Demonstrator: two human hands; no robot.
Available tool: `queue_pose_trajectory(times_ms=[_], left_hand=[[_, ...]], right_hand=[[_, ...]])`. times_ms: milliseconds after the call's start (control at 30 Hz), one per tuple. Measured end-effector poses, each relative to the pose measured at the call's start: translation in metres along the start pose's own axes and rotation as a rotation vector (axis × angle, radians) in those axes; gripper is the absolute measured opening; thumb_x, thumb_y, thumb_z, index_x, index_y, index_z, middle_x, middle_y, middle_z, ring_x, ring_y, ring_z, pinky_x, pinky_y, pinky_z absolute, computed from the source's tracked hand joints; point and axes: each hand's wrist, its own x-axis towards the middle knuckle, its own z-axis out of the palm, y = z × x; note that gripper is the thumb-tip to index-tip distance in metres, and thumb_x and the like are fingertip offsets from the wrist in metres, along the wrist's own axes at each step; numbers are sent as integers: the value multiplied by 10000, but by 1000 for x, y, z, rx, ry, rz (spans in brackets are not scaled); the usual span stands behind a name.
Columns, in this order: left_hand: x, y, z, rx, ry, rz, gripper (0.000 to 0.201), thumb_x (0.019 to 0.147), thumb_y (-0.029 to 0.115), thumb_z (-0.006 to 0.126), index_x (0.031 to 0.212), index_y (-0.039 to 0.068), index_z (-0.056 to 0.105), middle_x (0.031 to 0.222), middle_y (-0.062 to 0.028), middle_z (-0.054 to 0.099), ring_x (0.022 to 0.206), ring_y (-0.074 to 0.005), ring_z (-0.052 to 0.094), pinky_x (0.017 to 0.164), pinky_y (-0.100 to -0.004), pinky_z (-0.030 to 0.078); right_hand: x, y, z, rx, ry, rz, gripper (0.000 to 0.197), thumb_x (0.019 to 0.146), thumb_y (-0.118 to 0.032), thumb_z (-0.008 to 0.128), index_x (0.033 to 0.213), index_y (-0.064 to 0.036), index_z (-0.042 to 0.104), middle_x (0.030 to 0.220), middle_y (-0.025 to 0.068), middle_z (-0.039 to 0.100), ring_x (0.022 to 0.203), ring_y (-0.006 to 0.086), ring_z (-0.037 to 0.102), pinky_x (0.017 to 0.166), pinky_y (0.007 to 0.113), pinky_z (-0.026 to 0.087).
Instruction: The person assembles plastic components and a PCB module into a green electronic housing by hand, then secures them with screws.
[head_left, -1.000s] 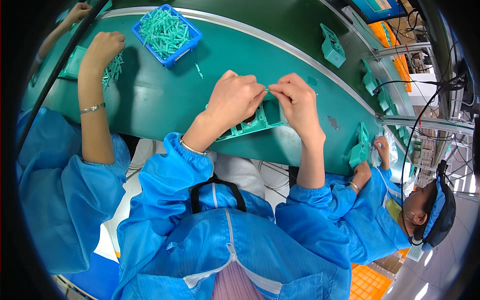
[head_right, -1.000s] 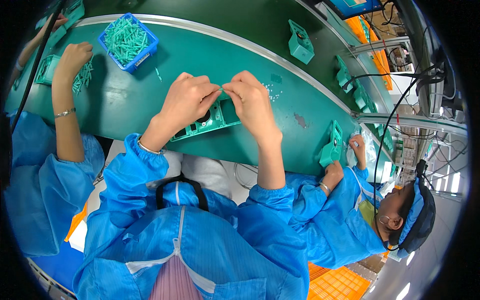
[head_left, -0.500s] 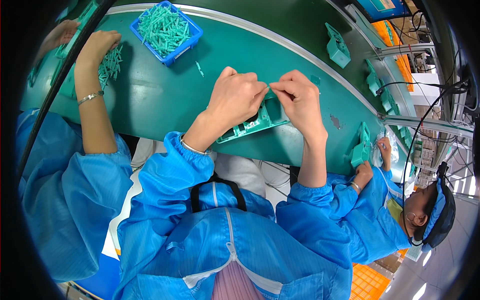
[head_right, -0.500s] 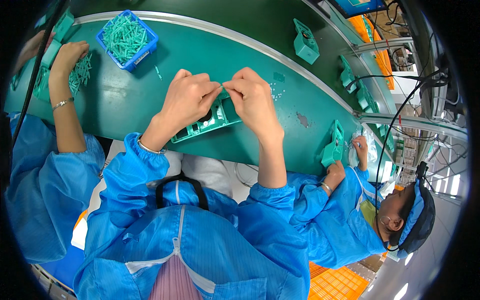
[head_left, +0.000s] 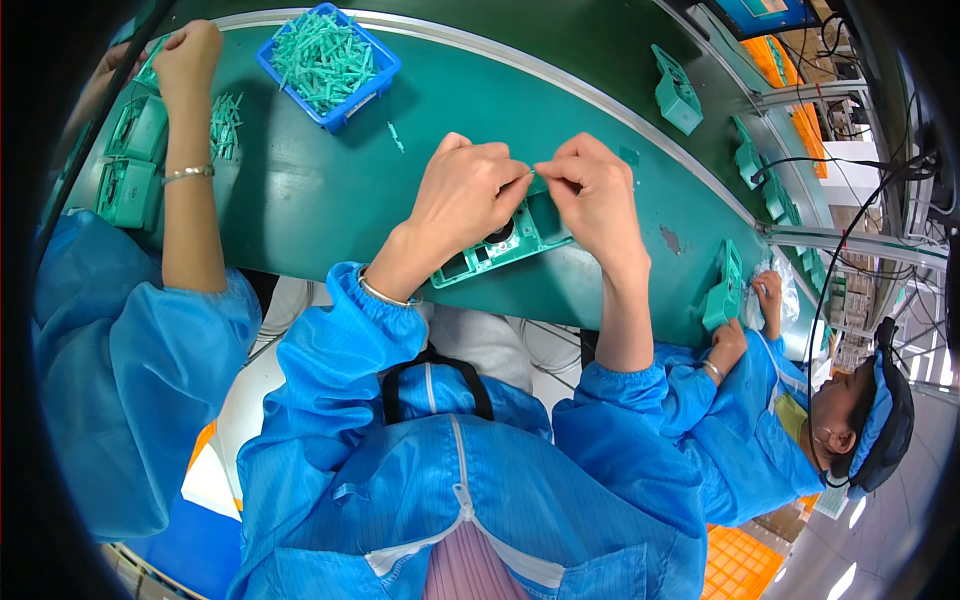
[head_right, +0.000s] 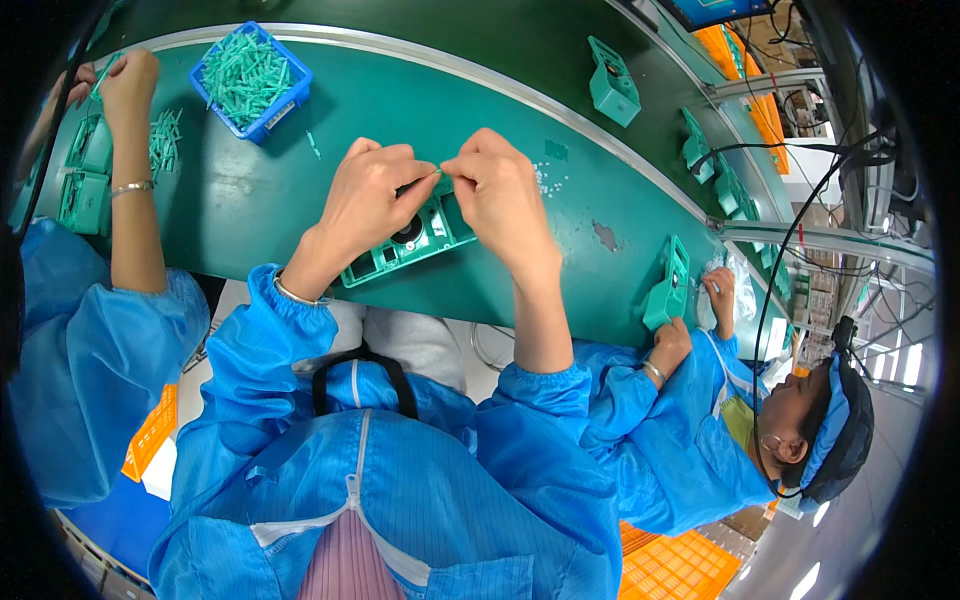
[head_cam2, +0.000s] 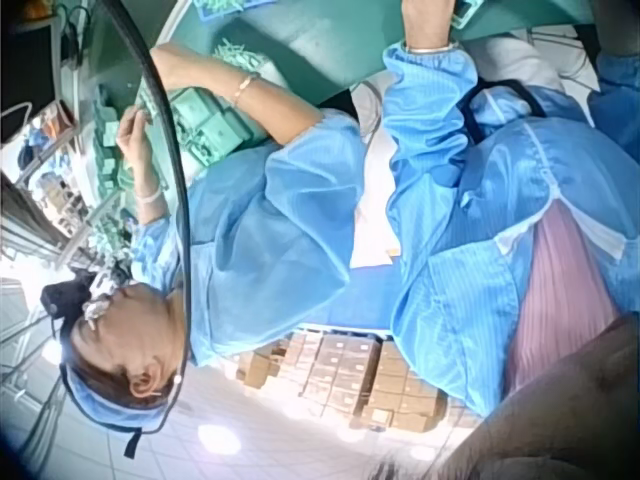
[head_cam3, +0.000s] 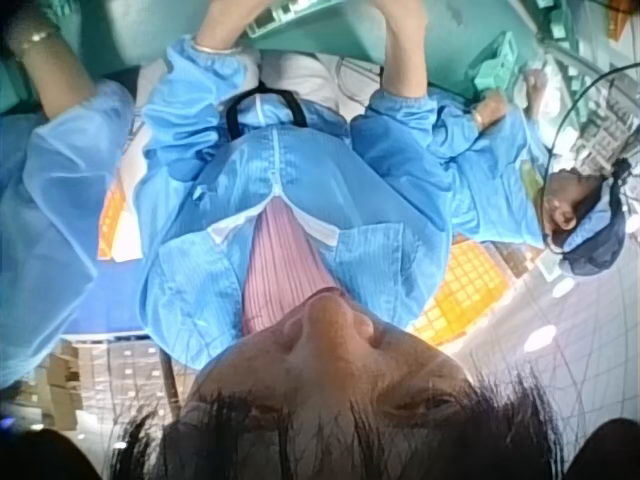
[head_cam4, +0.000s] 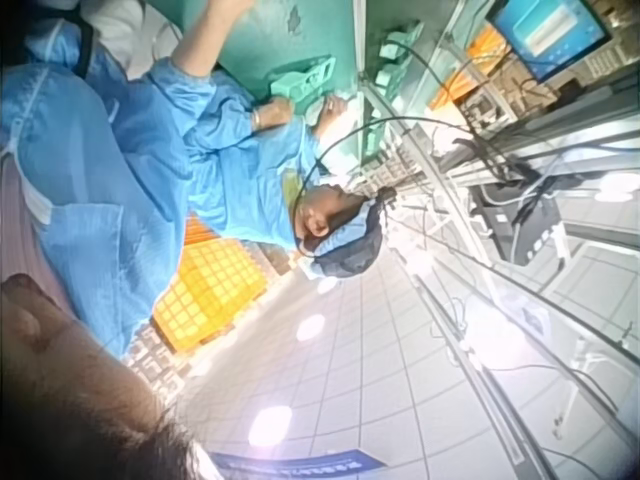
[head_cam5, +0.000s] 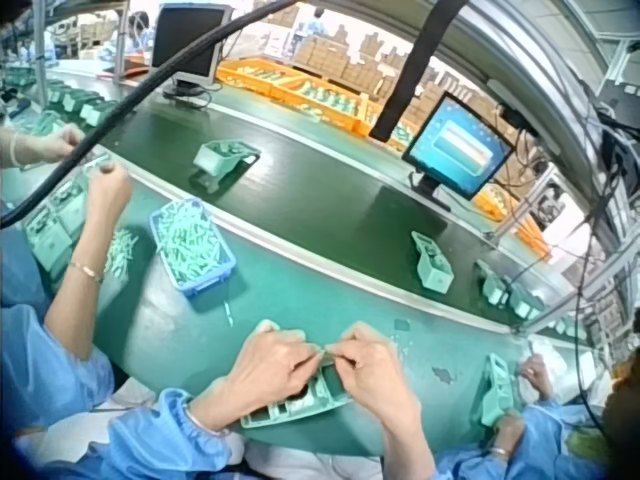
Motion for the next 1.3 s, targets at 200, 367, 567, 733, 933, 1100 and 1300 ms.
queue_pose_trajectory(times_ms=[200,367,567,733,933,1100,1300], left_hand=[[1,3,-1,-20,-23,-43,116,891,183,757,866,78,800,730,-57,643,694,-268,619,740,-392,419],[1,2,-2,-23,-41,-47,123,895,191,757,875,79,803,736,-61,647,699,-268,622,742,-397,422],[1,2,-1,-26,-20,-42,131,905,196,754,887,77,805,741,-63,651,701,-272,623,741,-399,421],[0,3,-1,-25,-21,-40,124,900,188,756,882,75,805,739,-62,651,702,-274,625,744,-398,419],[2,4,0,-30,0,-37,119,890,189,760,876,79,804,734,-66,653,698,-279,626,728,-405,422],[1,3,-2,-33,-32,-67,126,897,202,754,893,90,811,737,-66,653,700,-282,625,726,-411,423],[1,4,-2,-72,-50,-67,134,914,206,742,932,100,821,760,-65,658,734,-272,632,754,-402,419]], right_hand=[[-5,-3,-9,34,-41,38,179,845,60,739,999,0,808,923,145,695,773,293,678,676,384,530],[-2,-8,-11,60,-40,66,156,859,38,750,1004,11,800,938,141,700,789,300,686,693,385,538],[-1,-6,-6,-18,-29,19,128,864,31,749,983,17,796,939,153,701,806,324,696,710,402,553],[0,-6,-5,-45,-15,-18,126,844,46,745,954,13,799,909,142,702,776,325,692,684,410,550],[-2,-2,-4,-1,10,47,160,818,73,755,954,6,806,881,127,687,761,300,687,657,391,545],[-11,-5,0,-83,71,-80,170,821,56,780,977,-10,794,902,112,684,773,289,692,658,376,551],[-22,5,0,-152,153,-220,162,818,28,796,967,-32,773,924,87,687,785,271,700,665,375,568]])
